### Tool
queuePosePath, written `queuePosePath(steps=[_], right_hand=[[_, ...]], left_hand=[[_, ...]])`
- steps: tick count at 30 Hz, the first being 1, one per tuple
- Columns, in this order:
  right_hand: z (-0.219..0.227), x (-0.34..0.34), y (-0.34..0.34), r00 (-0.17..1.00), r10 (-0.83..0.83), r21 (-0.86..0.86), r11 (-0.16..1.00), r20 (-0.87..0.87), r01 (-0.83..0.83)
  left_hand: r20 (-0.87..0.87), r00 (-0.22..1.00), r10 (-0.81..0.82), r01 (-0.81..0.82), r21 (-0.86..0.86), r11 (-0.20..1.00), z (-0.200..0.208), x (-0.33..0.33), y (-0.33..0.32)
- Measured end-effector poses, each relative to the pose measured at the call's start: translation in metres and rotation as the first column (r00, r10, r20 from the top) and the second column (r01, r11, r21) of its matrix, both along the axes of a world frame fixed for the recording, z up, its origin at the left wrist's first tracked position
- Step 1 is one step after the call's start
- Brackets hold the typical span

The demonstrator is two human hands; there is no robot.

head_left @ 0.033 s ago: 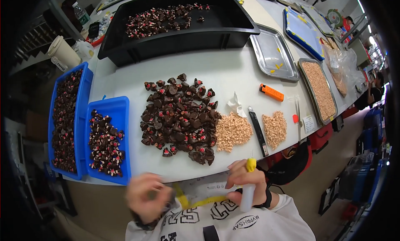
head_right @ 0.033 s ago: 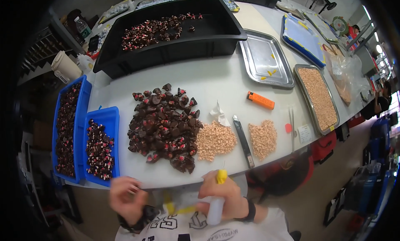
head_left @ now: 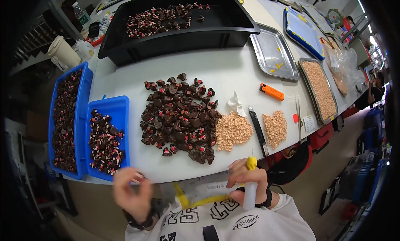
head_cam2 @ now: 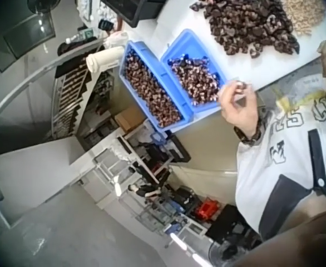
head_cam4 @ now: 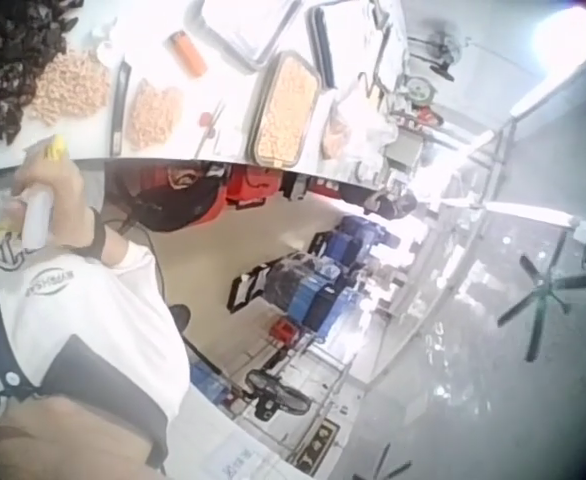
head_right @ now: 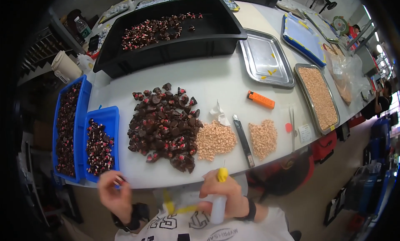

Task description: Assembling small red and black toy components using a glue applicator on a workbench.

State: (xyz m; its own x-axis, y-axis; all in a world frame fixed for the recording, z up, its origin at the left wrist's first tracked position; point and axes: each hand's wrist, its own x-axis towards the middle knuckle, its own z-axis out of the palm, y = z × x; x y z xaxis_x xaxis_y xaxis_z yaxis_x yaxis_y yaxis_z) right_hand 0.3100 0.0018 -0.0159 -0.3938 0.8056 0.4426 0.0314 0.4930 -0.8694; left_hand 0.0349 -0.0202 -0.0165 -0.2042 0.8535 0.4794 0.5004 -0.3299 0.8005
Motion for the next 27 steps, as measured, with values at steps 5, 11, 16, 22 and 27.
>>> queuePosePath(steps=[5, 11, 16, 22, 27], right_hand=[[-0.013, -0.002, 0.0, 0.989, 0.053, -0.08, 0.995, -0.14, -0.065], [-0.013, -0.001, -0.005, 0.993, 0.066, -0.088, 0.993, -0.102, -0.075], [-0.011, 0.001, 0.0, 0.996, 0.023, -0.05, 0.998, -0.088, -0.027], [-0.008, -0.006, -0.001, 0.999, 0.042, -0.069, 0.997, -0.028, -0.044], [-0.011, -0.007, -0.003, 0.999, 0.032, -0.061, 0.998, -0.006, -0.032]], left_hand=[[-0.168, 0.898, 0.406, -0.438, -0.28, 0.854, 0.011, -0.01, 0.016], [-0.338, 0.935, -0.11, 0.007, -0.291, 0.957, -0.011, 0.036, 0.03], [-0.352, 0.934, -0.052, -0.04, -0.249, 0.968, -0.025, 0.034, 0.031], [-0.355, 0.923, -0.148, 0.118, -0.106, 0.987, -0.033, 0.021, 0.028], [-0.156, 0.978, -0.137, 0.125, -0.087, 0.988, -0.04, 0.028, 0.021]])
